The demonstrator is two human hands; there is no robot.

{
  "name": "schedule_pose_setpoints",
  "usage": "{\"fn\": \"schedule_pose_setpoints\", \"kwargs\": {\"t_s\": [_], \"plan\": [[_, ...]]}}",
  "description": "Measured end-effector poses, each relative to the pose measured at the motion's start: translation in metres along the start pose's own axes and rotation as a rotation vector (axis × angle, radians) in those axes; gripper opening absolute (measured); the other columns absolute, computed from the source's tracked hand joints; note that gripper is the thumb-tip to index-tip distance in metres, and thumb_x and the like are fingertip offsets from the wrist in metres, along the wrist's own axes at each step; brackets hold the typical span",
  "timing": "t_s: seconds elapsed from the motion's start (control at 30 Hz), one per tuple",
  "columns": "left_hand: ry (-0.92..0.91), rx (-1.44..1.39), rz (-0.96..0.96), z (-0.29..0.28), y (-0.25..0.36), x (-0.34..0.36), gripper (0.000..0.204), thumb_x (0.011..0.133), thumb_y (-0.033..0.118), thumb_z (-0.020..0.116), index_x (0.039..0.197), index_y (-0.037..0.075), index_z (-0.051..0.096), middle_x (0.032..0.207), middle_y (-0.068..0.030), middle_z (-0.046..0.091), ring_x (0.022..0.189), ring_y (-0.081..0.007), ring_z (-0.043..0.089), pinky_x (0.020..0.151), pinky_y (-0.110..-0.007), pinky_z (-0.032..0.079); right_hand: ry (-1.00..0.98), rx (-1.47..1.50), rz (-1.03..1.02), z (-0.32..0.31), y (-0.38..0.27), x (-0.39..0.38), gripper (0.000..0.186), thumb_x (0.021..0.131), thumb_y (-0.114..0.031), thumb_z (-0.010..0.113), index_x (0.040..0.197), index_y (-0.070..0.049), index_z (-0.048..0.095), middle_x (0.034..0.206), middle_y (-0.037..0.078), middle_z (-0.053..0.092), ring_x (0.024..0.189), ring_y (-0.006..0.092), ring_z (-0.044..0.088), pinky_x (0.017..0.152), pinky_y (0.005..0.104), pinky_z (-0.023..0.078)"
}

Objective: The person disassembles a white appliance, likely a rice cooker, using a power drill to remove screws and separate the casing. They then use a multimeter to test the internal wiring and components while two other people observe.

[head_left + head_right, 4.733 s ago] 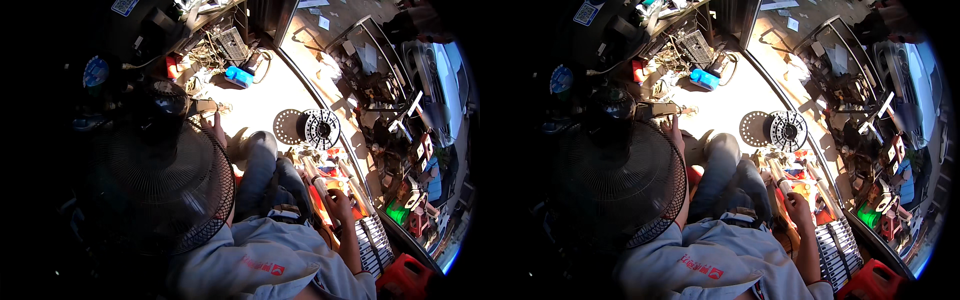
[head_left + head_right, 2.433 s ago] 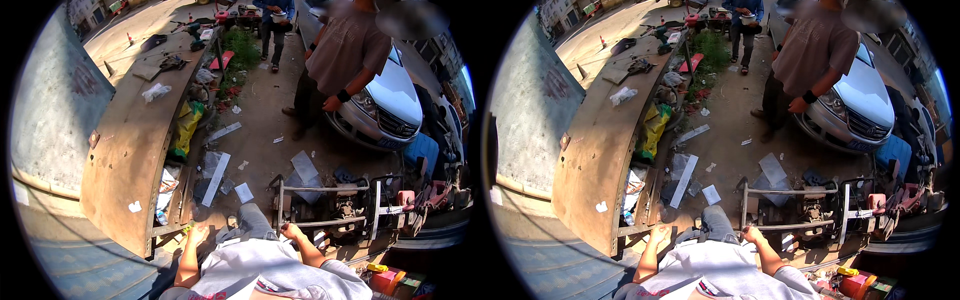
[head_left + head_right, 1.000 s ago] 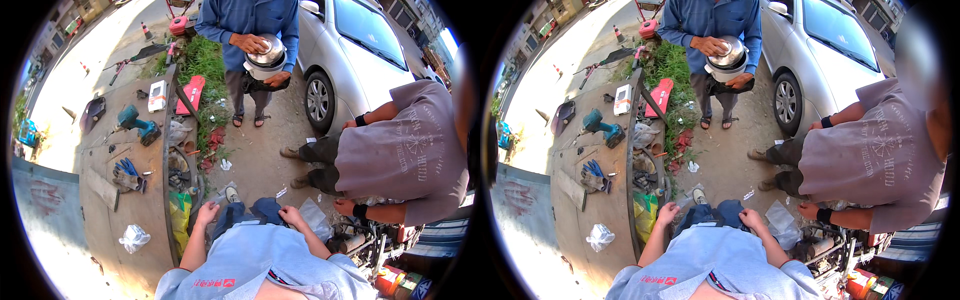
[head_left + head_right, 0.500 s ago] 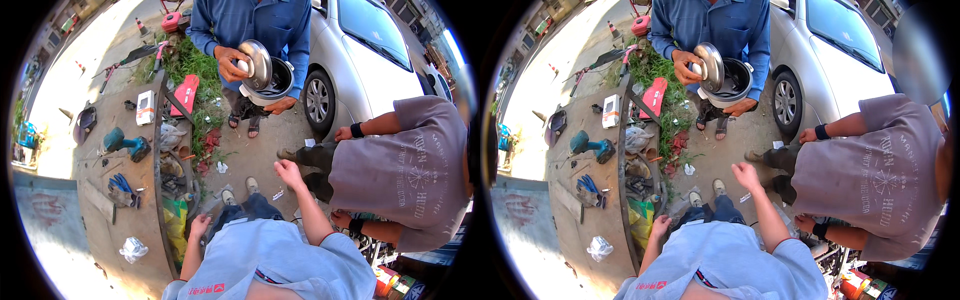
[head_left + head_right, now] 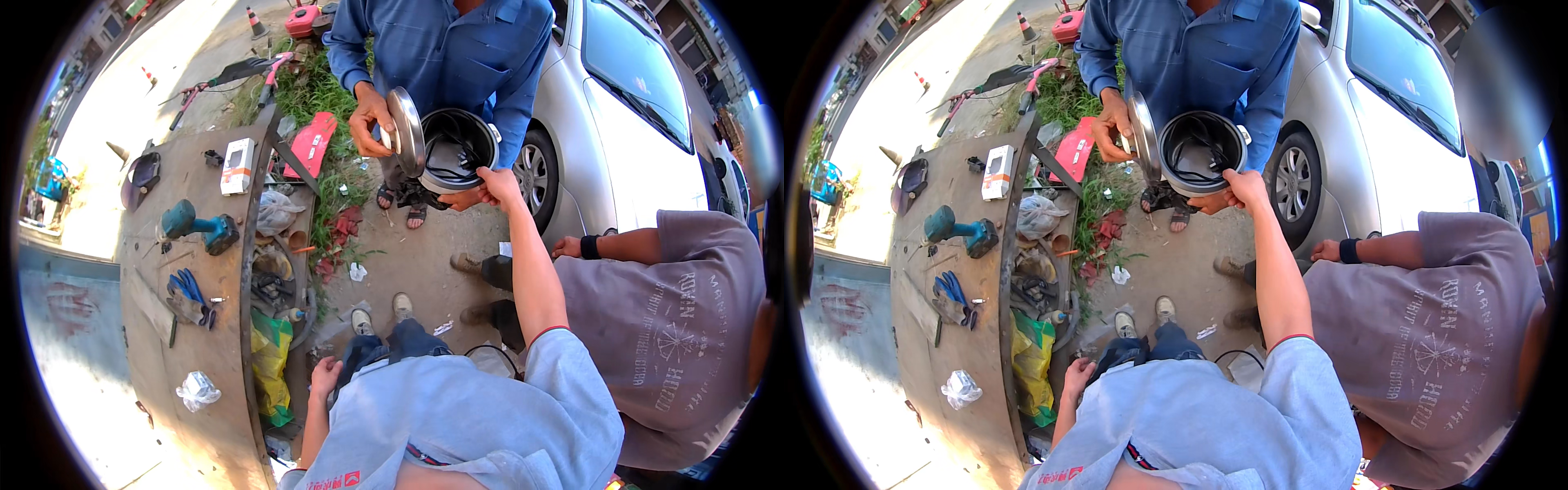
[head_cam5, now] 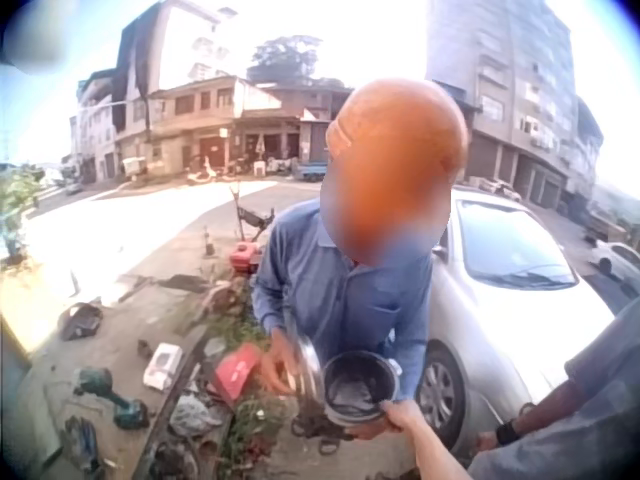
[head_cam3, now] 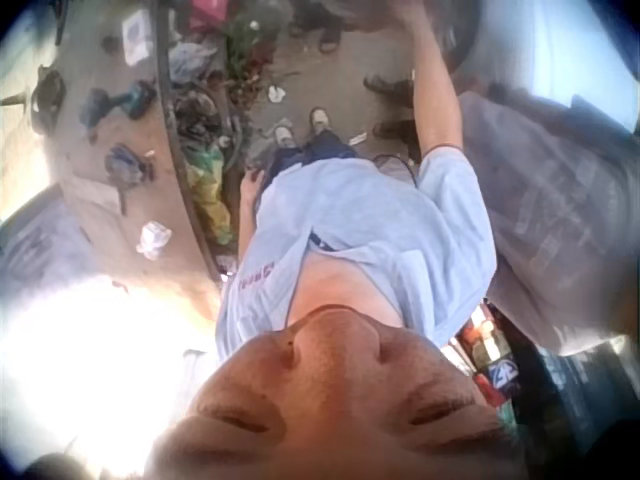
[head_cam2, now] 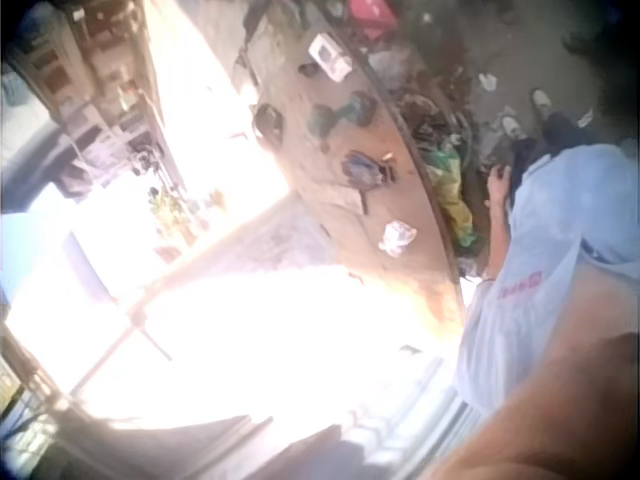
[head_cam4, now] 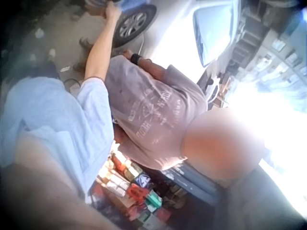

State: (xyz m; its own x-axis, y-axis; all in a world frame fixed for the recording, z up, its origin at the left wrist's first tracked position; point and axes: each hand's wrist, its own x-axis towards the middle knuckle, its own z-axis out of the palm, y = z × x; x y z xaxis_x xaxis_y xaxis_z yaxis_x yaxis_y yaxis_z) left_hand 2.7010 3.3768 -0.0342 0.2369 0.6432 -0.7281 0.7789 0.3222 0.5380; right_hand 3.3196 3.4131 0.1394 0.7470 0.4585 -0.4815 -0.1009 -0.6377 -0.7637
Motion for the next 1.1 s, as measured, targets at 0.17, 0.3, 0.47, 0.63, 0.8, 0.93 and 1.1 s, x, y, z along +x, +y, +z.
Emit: {"fn": "schedule_pose_setpoints", "kwargs": {"t_s": [0.17, 0.3, 0.47, 0.63, 0.8, 0.93, 1.1], "plan": [[0.0, 0.062, 0.079, 0.014, 0.007, 0.015, 0.051, 0.086, 0.031, 0.071, 0.123, -0.002, 0.06, 0.105, -0.0179, 0.071, 0.097, -0.0261, 0.069, 0.086, -0.035, 0.054, 0.043, 0.415, -0.147, -0.002, -0.021, -0.028, 0.025, 0.084, -0.022, 0.061, 0.075, 0.001, 0.058, 0.059, 0.009, 0.061, 0.042, 0.0167, 0.055, 0.04, 0.0283, 0.041], [-0.039, 0.166, 0.212, 0.013, 0.097, 0.019, 0.049, 0.086, 0.03, 0.07, 0.122, -0.002, 0.061, 0.105, -0.0192, 0.071, 0.097, -0.0285, 0.069, 0.087, -0.037, 0.054, 0.075, 0.643, -0.274, -0.024, -0.018, -0.051, 0.02, 0.087, -0.019, 0.06, 0.078, -0.002, 0.057, 0.059, 0.008, 0.06, 0.042, 0.0163, 0.055, 0.041, 0.0271, 0.042], [-0.084, 0.247, 0.839, 0.029, 0.275, -0.006, 0.034, 0.087, 0.023, 0.067, 0.11, -0.002, 0.064, 0.112, -0.0196, 0.065, 0.102, -0.0362, 0.064, 0.087, -0.041, 0.052, 0.19, 0.873, -0.375, -0.067, 0.001, -0.124, 0.02, 0.091, -0.014, 0.056, 0.076, -0.001, 0.056, 0.059, 0.009, 0.061, 0.041, 0.0166, 0.053, 0.04, 0.0269, 0.042], [0.297, 0.326, 1.479, 0.075, 0.439, -0.01, 0.032, 0.076, 0.018, 0.074, 0.103, 0.004, 0.064, 0.11, -0.0144, 0.059, 0.107, -0.0326, 0.055, 0.097, -0.043, 0.042, 0.346, 0.97, -0.329, -0.079, 0.045, -0.175, 0.018, 0.093, -0.012, 0.053, 0.079, -0.002, 0.056, 0.062, 0.009, 0.062, 0.041, 0.0158, 0.053, 0.038, 0.0262, 0.042], [0.412, 0.8, 1.462, 0.121, 0.463, 0.064, 0.006, 0.077, 0.013, 0.065, 0.079, 0.008, 0.066, 0.087, -0.0085, 0.06, 0.09, -0.0256, 0.055, 0.086, -0.04, 0.04, 0.409, 0.912, -0.259, -0.078, 0.098, -0.212, 0.017, 0.094, -0.012, 0.053, 0.08, -0.004, 0.054, 0.064, 0.008, 0.062, 0.042, 0.0149, 0.053, 0.037, 0.0258, 0.042], [0.334, 0.788, 1.556, 0.12, 0.463, 0.071, 0.005, 0.074, 0.014, 0.063, 0.075, 0.01, 0.064, 0.081, -0.0045, 0.056, 0.087, -0.0233, 0.054, 0.078, -0.037, 0.038, 0.437, 0.929, -0.211, -0.079, 0.121, -0.231, 0.016, 0.095, -0.012, 0.051, 0.082, -0.003, 0.053, 0.063, 0.008, 0.061, 0.042, 0.0152, 0.053, 0.037, 0.0258, 0.041], [0.377, 0.622, 1.593, 0.079, 0.461, 0.03, 0.007, 0.074, 0.014, 0.067, 0.077, 0.009, 0.063, 0.08, -0.0047, 0.054, 0.083, -0.0232, 0.055, 0.075, -0.037, 0.04, 0.383, 0.905, -0.231, -0.087, 0.126, -0.241, 0.015, 0.095, -0.012, 0.048, 0.089, 0.0, 0.054, 0.065, 0.009, 0.061, 0.044, 0.0145, 0.052, 0.038, 0.0249, 0.04]]}}
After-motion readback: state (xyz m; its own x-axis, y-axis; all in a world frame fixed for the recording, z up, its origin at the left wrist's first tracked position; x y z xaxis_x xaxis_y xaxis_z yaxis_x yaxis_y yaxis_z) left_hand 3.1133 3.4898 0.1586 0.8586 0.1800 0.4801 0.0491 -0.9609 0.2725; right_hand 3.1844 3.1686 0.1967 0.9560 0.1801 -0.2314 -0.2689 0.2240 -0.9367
